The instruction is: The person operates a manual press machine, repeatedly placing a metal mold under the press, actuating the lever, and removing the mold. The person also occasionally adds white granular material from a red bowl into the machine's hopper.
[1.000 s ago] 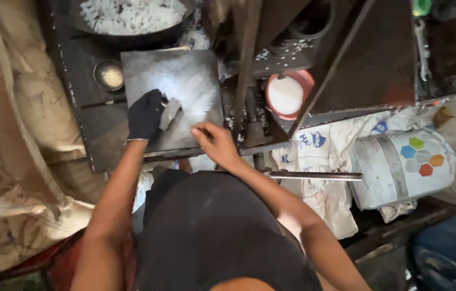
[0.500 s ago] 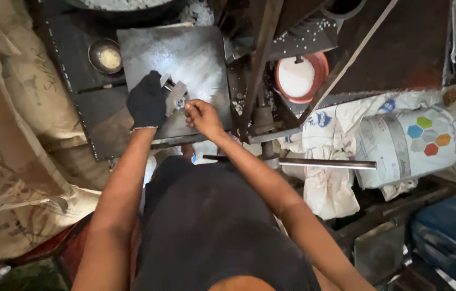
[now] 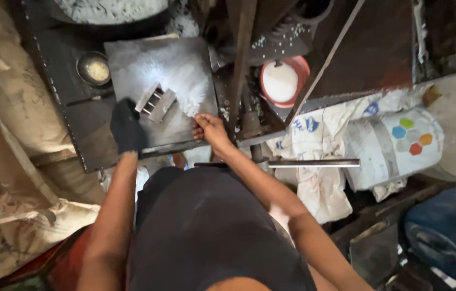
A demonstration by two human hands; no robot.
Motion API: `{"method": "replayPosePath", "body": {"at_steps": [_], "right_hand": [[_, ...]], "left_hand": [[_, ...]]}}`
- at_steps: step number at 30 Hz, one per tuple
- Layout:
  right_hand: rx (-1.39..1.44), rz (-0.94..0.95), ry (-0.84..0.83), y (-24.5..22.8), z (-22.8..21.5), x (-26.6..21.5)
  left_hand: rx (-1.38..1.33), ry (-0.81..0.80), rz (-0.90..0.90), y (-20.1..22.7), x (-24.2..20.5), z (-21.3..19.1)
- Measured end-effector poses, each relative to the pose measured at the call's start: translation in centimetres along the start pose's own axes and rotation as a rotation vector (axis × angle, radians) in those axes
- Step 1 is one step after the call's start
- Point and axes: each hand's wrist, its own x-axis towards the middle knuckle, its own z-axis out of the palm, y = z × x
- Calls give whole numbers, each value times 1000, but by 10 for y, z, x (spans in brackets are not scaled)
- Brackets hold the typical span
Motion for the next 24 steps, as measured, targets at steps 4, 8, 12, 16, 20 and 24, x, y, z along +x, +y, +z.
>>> {"method": "replayPosePath", "body": {"at_steps": [4, 8, 12, 16, 20, 24], "right_hand": [[4, -205, -101, -82, 45, 35], [-543, -772, -224, -157, 90, 67], [-1303, -1154, -345, -171, 104, 43], [-1814, -1183, -389, -153, 101, 19], [-1928, -1157, -399, -150, 102, 25], [-1936, -1156, -368, -149, 100, 22]], "left_hand": [[-1, -187, 66, -9, -23, -15], [188, -247, 138, 11, -25, -7], [308, -148, 273, 39, -21, -4], [320, -39, 231, 50, -20, 5], [448, -48, 225, 51, -13, 11], [518, -82, 120, 49, -17, 14]]}}
